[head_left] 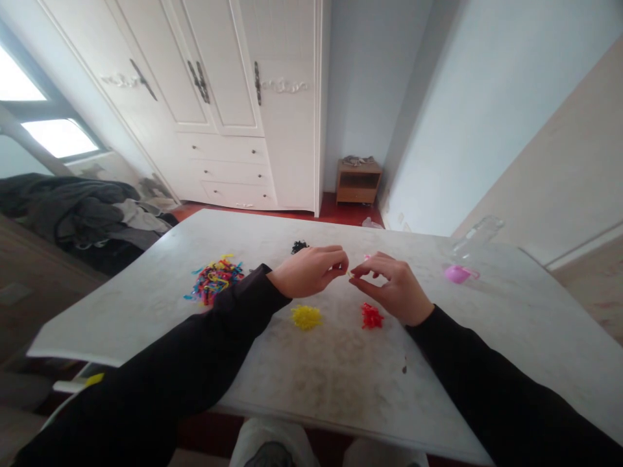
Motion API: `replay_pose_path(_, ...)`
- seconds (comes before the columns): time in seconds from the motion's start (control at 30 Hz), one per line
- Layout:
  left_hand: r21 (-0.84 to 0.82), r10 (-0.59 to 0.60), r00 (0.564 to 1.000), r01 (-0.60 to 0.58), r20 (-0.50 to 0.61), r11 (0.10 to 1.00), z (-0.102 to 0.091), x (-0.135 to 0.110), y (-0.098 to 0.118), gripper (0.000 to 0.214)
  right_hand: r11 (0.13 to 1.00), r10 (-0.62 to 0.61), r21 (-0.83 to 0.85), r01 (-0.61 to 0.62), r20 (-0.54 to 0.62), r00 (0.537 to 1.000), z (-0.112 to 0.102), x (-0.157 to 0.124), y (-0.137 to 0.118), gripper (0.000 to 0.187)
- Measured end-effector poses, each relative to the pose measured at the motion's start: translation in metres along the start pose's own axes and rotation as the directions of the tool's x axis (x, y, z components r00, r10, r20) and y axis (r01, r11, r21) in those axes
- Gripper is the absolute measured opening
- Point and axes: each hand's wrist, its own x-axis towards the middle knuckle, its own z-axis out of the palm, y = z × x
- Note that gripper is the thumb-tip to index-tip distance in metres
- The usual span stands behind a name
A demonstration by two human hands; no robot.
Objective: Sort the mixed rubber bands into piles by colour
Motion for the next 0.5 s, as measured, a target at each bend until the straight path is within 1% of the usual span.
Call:
replay_pose_path(0.17,-0.040,0.017,1.000,-0.017,-0.012,0.999,0.0003,-0.0007,0.0046,0.015,0.996,-0.084,0.009,0.084,-0.035,0.996,-0.0029,0.0001,-0.0028,0.010)
replay_pose_path(0.33,-0.120,0.053,0.998,-0.056,-0.026,0.991,-0.0017,0.0004,0.0052,0.011,0.994,-0.105,-0.006,0.105,-0.058,0.993,-0.0038,-0.0004,-0.0070,0.011)
replay_pose_path(0.5,-0.167,0.064,0.998,-0.067,-0.022,0.984,-0.0042,0.0011,0.0032,0.010,0.991,-0.135,-0.009,0.134,-0.059,0.989,-0.0045,-0.0010,-0.0103,0.013)
